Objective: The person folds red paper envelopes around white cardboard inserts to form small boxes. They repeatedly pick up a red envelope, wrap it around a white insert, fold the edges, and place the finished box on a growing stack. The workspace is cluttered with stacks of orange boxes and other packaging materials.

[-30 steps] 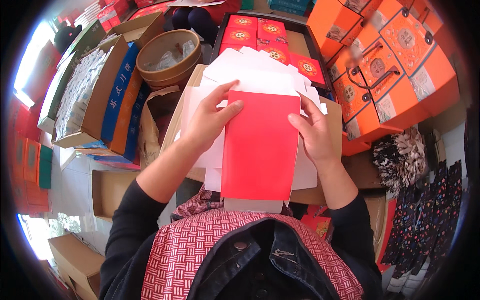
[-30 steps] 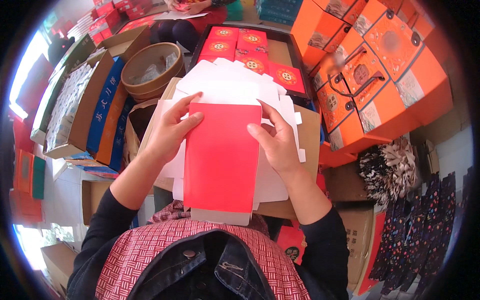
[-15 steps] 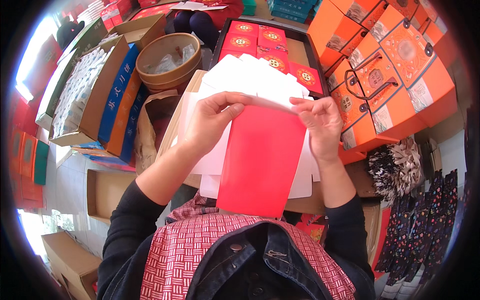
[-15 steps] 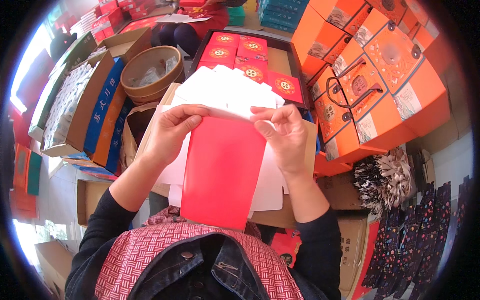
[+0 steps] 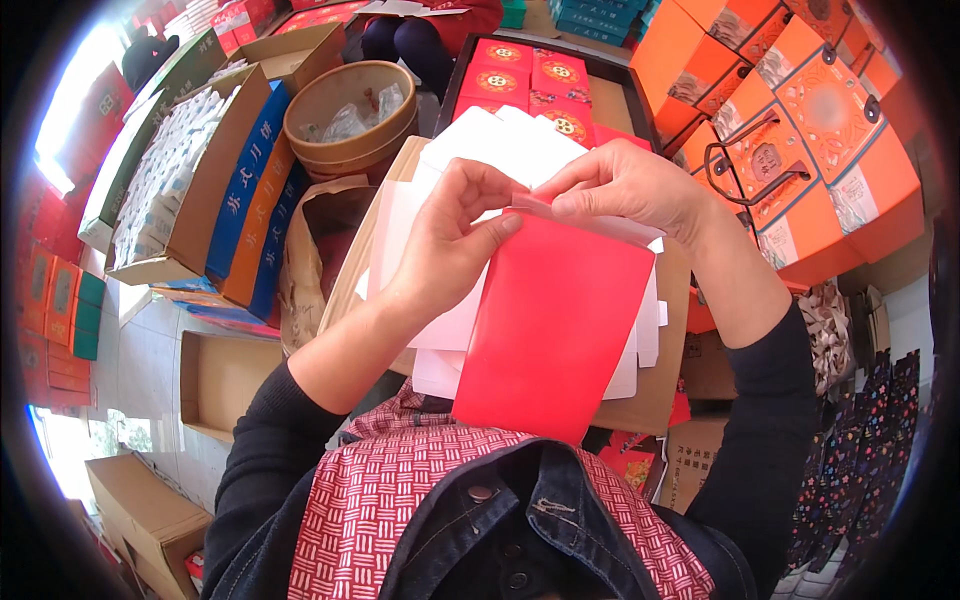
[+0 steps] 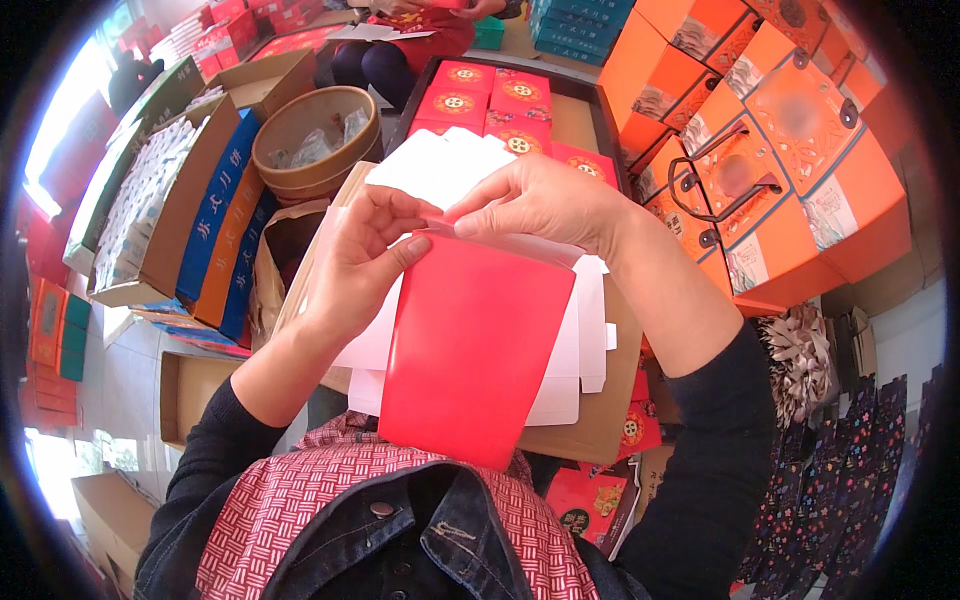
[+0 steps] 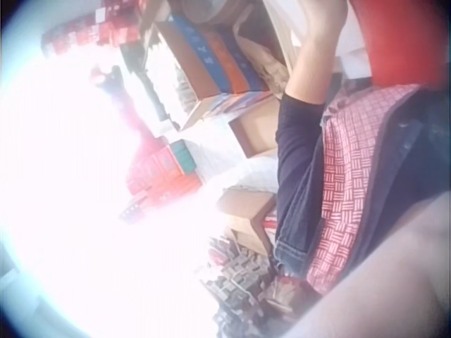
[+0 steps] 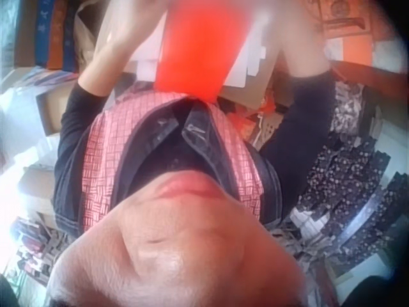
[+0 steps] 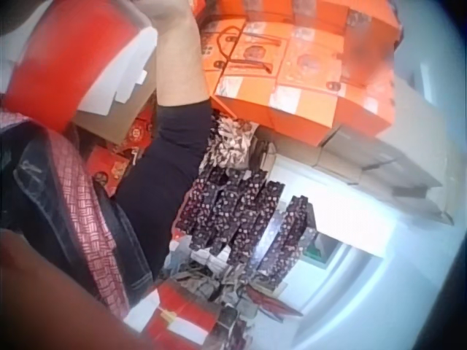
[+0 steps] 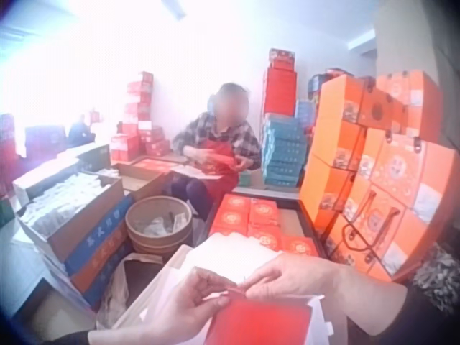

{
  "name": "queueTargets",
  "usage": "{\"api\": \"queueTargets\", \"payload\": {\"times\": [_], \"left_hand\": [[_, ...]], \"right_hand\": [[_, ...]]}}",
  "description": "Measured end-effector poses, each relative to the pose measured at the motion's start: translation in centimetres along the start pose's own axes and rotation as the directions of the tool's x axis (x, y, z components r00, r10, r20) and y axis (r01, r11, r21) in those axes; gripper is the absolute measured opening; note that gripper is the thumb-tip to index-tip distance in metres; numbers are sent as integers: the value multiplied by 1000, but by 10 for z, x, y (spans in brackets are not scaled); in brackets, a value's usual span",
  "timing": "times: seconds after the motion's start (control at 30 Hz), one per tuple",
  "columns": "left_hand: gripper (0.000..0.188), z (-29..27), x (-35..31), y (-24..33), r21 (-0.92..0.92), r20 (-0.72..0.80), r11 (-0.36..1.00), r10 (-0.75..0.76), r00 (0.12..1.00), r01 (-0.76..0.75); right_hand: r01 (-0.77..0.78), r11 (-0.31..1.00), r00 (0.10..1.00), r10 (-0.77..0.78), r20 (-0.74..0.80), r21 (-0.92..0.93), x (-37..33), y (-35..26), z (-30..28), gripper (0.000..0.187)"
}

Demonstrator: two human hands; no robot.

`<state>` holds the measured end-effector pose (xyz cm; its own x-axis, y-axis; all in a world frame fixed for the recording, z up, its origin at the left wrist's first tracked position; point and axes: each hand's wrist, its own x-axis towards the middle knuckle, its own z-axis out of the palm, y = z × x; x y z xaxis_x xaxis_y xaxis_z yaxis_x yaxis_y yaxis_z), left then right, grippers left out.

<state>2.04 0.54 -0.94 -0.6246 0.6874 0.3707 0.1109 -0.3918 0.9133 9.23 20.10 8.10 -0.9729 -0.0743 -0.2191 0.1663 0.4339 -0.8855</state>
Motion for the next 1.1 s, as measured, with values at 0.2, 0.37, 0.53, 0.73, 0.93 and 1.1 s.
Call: {"api": "queueTargets", "payload": {"times": [0.2,0.37,0.53,0.73,0.93,1.1], "left_hand": [[32,-1,-1,5,41,26,997,-66,997,65],[29,2,-4,7,25,25,992,-126,992,125],[21,4,-1,2,75,5,988,-136,991,136],[12,2,0,6,184,-17,975,-126,992,127],[11,5,3,2,148,32,984,-109,994,103],[10,2,5,3,166,37,979,-125,992,117]], "right_hand": [[51,988,997,-58,-50,-146,0,5,6,22],[134,971,982,-157,-107,-196,-2,9,10,20],[192,909,973,-225,-47,-369,-5,8,14,18],[84,996,993,-85,-78,-16,-39,24,-23,33],[-62,988,993,76,-95,144,-63,35,-13,35],[-64,973,983,100,-155,220,-57,43,-7,30]]}}
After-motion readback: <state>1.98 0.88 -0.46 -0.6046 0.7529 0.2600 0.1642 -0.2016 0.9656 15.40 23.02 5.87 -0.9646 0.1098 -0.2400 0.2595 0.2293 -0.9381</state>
